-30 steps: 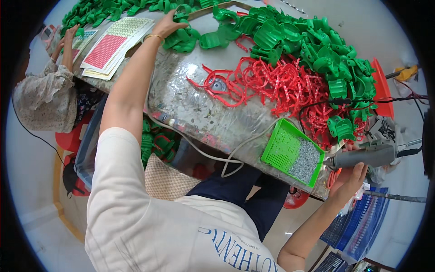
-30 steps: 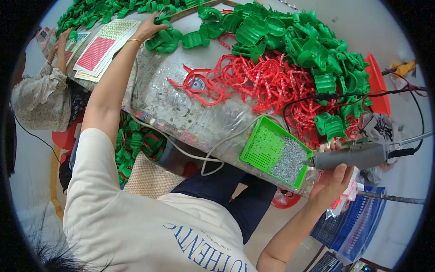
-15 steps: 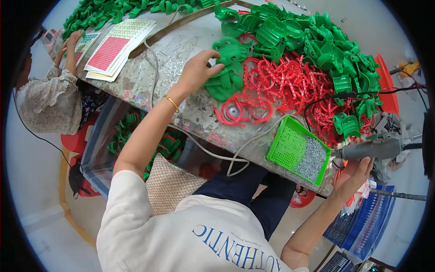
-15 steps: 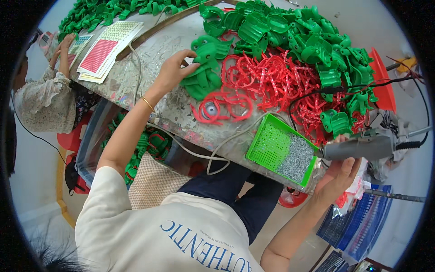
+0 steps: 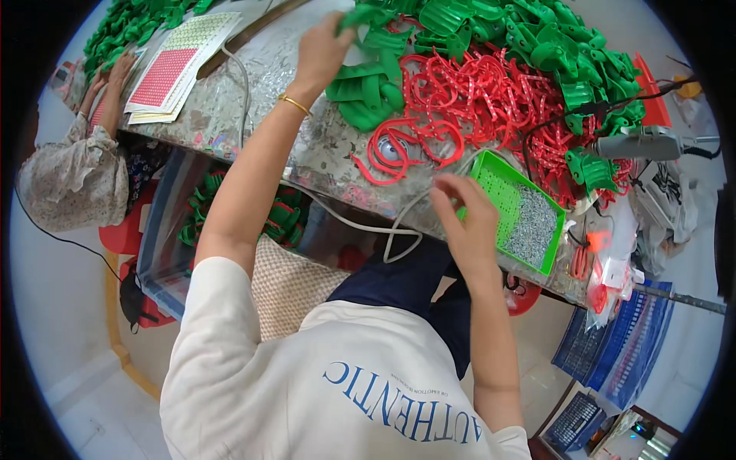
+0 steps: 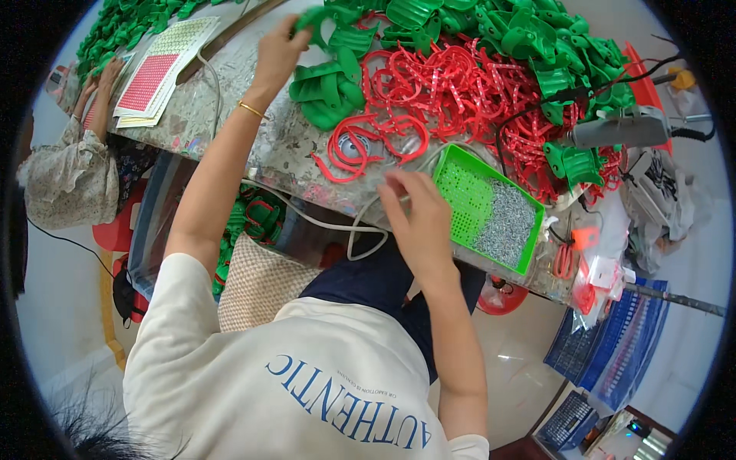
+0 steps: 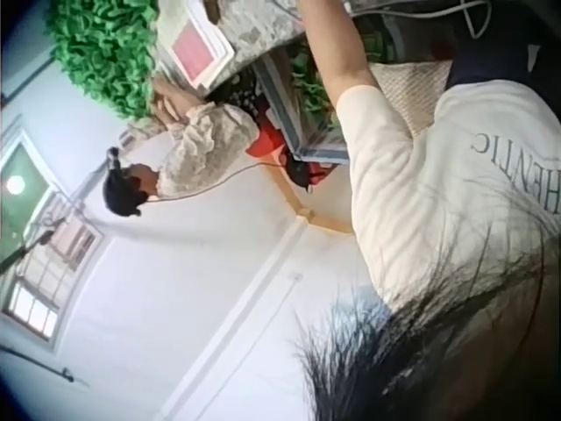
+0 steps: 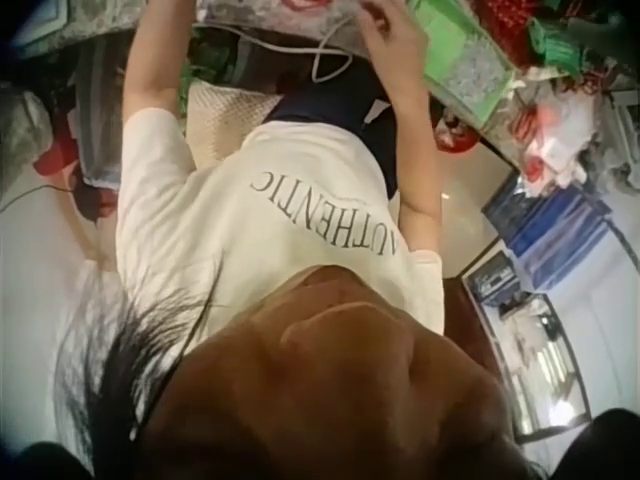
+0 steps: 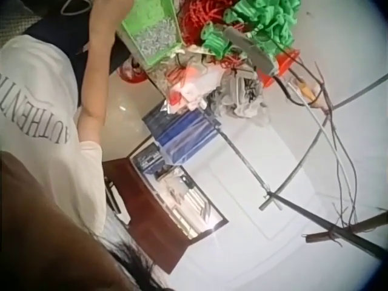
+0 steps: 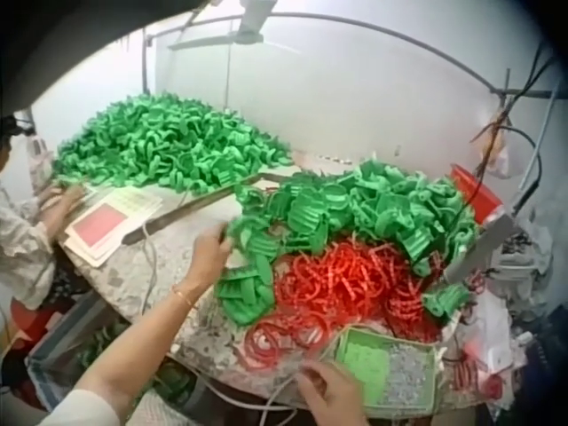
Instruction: Assembling plastic toy parts by joining green and red components and securing them with an electric screwdriver.
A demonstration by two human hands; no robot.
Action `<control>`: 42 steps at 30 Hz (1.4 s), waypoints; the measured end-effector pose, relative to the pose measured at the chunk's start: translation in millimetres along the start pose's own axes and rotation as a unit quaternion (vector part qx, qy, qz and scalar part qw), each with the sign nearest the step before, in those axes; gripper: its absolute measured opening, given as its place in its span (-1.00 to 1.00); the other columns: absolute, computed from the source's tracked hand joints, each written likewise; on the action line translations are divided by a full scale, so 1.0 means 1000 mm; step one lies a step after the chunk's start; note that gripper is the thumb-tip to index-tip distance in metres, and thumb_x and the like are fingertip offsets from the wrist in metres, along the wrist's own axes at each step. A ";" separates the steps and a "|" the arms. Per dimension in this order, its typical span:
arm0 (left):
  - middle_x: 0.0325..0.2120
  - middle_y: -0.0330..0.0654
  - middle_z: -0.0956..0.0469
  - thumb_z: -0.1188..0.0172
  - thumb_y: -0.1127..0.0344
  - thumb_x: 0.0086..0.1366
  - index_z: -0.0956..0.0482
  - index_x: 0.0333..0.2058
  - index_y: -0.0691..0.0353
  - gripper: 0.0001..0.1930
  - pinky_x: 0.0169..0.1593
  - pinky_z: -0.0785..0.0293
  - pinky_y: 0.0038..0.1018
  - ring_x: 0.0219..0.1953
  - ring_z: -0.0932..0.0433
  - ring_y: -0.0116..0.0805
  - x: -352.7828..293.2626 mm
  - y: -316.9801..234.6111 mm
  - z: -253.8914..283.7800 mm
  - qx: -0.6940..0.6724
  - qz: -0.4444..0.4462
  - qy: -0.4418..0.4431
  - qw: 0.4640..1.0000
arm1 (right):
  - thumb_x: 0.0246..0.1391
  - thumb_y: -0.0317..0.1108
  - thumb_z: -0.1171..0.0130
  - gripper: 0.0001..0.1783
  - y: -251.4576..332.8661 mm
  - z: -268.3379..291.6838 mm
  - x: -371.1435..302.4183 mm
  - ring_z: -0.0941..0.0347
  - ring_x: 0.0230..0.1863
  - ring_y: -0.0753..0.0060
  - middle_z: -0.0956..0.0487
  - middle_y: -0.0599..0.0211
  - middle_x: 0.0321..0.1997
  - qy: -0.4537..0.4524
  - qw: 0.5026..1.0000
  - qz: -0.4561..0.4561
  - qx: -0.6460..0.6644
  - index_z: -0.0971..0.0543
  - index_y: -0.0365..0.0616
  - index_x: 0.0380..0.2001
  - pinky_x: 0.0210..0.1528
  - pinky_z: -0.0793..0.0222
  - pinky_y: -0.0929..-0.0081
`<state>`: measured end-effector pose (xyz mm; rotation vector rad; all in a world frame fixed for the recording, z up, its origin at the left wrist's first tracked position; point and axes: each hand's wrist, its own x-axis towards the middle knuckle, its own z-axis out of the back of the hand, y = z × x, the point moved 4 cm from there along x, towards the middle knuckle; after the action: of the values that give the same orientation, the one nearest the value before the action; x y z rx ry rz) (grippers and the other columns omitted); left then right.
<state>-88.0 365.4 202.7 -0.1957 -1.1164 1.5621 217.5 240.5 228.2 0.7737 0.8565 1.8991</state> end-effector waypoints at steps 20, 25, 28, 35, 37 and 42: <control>-0.20 -0.27 -0.53 -0.09 0.43 0.16 -0.39 0.03 0.23 -0.59 -0.08 -0.46 -0.45 -0.18 -0.51 -0.49 -0.225 -0.081 0.002 -0.582 0.367 0.084 0.721 | 0.11 -0.41 -0.10 -0.86 -0.019 0.047 0.043 -0.46 -0.33 0.52 -0.53 0.44 -0.41 -0.136 0.985 -0.007 0.109 -0.55 -0.16 -0.26 -0.32 -0.32 0.56; -0.24 -0.28 -0.53 -0.06 0.43 0.11 -0.43 0.01 0.33 -0.57 -0.15 -0.42 -0.60 -0.25 -0.49 -0.58 -0.234 -0.108 -0.020 -0.498 0.296 0.306 0.755 | 0.05 -0.47 -0.14 -0.88 0.011 0.037 -0.004 -0.42 -0.14 0.50 -0.49 0.33 -0.21 0.101 0.981 0.069 0.153 -0.56 -0.23 -0.31 -0.11 -0.31 0.58; -0.29 -0.25 -0.57 -0.02 0.43 0.14 -0.48 -0.07 0.39 -0.65 -0.17 -0.44 -0.57 -0.27 -0.52 -0.54 -0.251 -0.125 -0.030 -0.544 0.345 0.322 0.694 | 0.03 -0.47 -0.15 -0.89 0.014 0.032 -0.031 -0.43 -0.16 0.41 -0.49 0.26 -0.23 0.092 0.993 0.048 0.055 -0.56 -0.25 -0.34 -0.10 -0.33 0.53; 0.01 -0.13 -0.43 0.06 0.07 0.32 -0.27 0.15 0.21 -0.50 0.01 -0.44 -0.28 0.02 -0.45 -0.30 -0.288 -0.175 -0.059 -0.707 0.396 0.293 0.507 | 0.04 -0.43 -0.18 -0.87 -0.019 0.051 -0.076 -0.42 -0.41 0.55 -0.49 0.32 -0.39 -0.072 0.992 -0.090 0.041 -0.55 -0.27 -0.36 -0.34 -0.32 0.61; 0.07 -0.20 -0.37 0.17 -0.06 0.35 -0.20 0.21 0.09 -0.45 -0.01 -0.43 -0.23 0.12 -0.35 -0.32 -0.297 -0.182 -0.068 -0.704 0.371 0.324 0.512 | 0.04 -0.41 -0.18 -0.87 -0.019 0.060 -0.084 -0.42 -0.42 0.54 -0.49 0.32 -0.40 -0.074 0.989 -0.122 0.034 -0.55 -0.27 -0.36 -0.34 -0.32 0.61; 0.08 -0.14 -0.38 0.11 -0.08 0.31 -0.25 0.17 0.17 -0.42 0.13 -0.32 -0.17 0.11 -0.38 -0.22 -0.295 -0.199 -0.077 -0.697 0.370 0.350 0.504 | 0.04 -0.37 -0.18 -0.84 -0.023 0.078 -0.095 -0.44 -0.41 0.48 -0.48 0.31 -0.41 -0.044 0.985 -0.165 0.015 -0.55 -0.25 -0.37 -0.32 -0.34 0.55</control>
<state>197.1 140.0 179.4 -2.4376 -1.3599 0.5340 328.6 183.4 237.8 0.6807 0.8989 1.5538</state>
